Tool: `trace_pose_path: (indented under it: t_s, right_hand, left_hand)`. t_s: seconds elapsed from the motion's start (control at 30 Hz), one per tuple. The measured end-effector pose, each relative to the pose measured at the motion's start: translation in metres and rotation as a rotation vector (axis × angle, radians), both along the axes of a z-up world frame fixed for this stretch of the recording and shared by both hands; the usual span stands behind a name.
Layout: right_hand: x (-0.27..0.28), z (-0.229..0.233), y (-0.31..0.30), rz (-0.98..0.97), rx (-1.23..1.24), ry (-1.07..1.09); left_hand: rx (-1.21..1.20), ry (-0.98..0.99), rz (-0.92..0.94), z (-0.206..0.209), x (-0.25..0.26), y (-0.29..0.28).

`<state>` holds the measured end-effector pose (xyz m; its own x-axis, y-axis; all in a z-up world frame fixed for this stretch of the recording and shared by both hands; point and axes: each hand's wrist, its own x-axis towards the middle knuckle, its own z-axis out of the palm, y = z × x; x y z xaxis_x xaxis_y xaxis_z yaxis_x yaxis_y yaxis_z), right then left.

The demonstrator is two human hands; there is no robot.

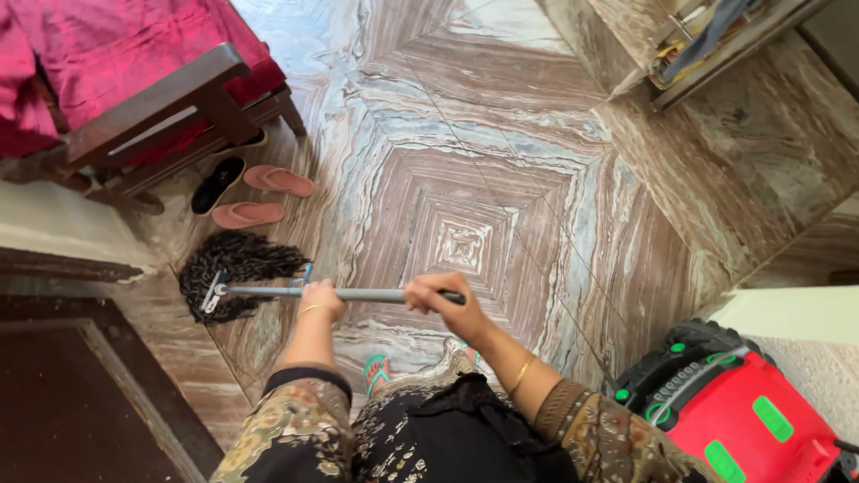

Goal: The person is mopping the marble-tiled floor in a residential hallway area.

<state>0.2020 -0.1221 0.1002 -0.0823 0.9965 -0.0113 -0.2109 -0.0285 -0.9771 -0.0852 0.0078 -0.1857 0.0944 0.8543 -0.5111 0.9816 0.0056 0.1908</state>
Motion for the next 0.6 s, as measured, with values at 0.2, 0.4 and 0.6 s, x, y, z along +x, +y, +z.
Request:
trace_pose_path:
  t_s: [0.2,0.4,0.6]
  right_hand:
    - [0.017,-0.019,0.007,0.124,0.078,0.052]
    - [0.090,0.019,0.022,-0.151,0.129,0.130]
    - [0.158,0.114,0.012,-0.404,0.195,0.154]
  left_hand:
    - [0.236,-0.334,0.080,0.062,0.017,-0.053]
    - [0.184,-0.354,0.148,0.058,0.133,-0.052]
    - [0.207,-0.636,0.055,0.113,0.260,-0.050]
